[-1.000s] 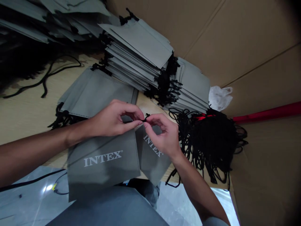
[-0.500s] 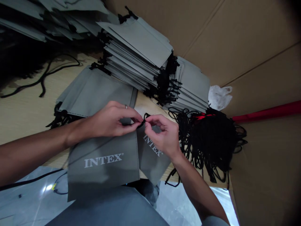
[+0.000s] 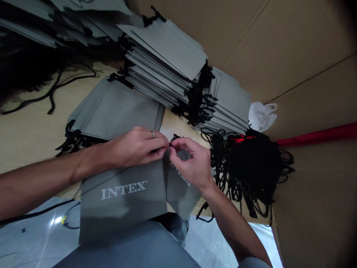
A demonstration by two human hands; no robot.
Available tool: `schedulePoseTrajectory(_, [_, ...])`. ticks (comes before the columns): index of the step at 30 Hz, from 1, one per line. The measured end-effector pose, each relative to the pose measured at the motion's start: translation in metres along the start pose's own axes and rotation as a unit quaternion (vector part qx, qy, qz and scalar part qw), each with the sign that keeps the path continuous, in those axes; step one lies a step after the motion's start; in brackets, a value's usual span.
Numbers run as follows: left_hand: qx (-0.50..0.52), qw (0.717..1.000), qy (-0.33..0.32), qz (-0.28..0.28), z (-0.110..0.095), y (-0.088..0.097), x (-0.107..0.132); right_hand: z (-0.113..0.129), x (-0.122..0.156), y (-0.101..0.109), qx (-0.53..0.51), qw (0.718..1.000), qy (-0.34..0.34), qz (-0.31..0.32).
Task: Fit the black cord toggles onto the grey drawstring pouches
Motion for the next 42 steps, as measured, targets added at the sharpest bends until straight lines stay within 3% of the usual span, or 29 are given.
schedulePoseTrajectory(6, [-0.012, 0.999, -0.026, -0.022, -0.007, 0.001, 0.000, 0.000, 0.001, -0.006, 0.016, 1.000, -0.015, 0.004])
schedulePoseTrajectory(13, [0.112, 0.991, 0.070, 0.007, 0.003, 0.008, -0.008, -0.020, 0.009, -0.012, -0.074, 0.994, -0.083, -0.009])
schedulePoseTrajectory(22, [0.279, 0.943, 0.176, 0.027, 0.027, 0.005, -0.012, -0.028, 0.006, -0.011, -0.190, 0.974, -0.111, -0.055])
schedulePoseTrajectory(28, [0.092, 0.993, 0.069, -0.020, 0.008, 0.012, -0.009, -0.024, 0.009, -0.003, -0.115, 0.989, -0.068, -0.068])
schedulePoseTrajectory(31, [0.013, 0.999, 0.004, -0.047, 0.000, 0.012, -0.004, -0.014, 0.009, 0.000, -0.052, 0.996, -0.027, -0.068])
schedulePoseTrajectory(35, [-0.011, 0.996, -0.062, -0.063, -0.008, 0.011, 0.002, -0.001, 0.007, 0.003, 0.001, 0.997, 0.019, -0.074])
schedulePoseTrajectory(39, [-0.015, 0.995, -0.075, -0.058, -0.011, 0.010, 0.003, 0.001, 0.007, 0.002, 0.004, 0.997, 0.026, -0.075])
schedulePoseTrajectory(42, [0.015, 0.998, -0.047, -0.049, -0.008, 0.010, 0.001, -0.003, 0.010, -0.001, -0.009, 0.998, 0.014, -0.066])
Point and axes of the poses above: each hand's wrist, its own x-axis away from the middle knuckle, its own y-axis out of the back of the hand, z = x × y, the point moved 10 cm from there along -x, towards the middle knuckle, and after that the axes turned 9 degrees about y, right-handed, at the moved point
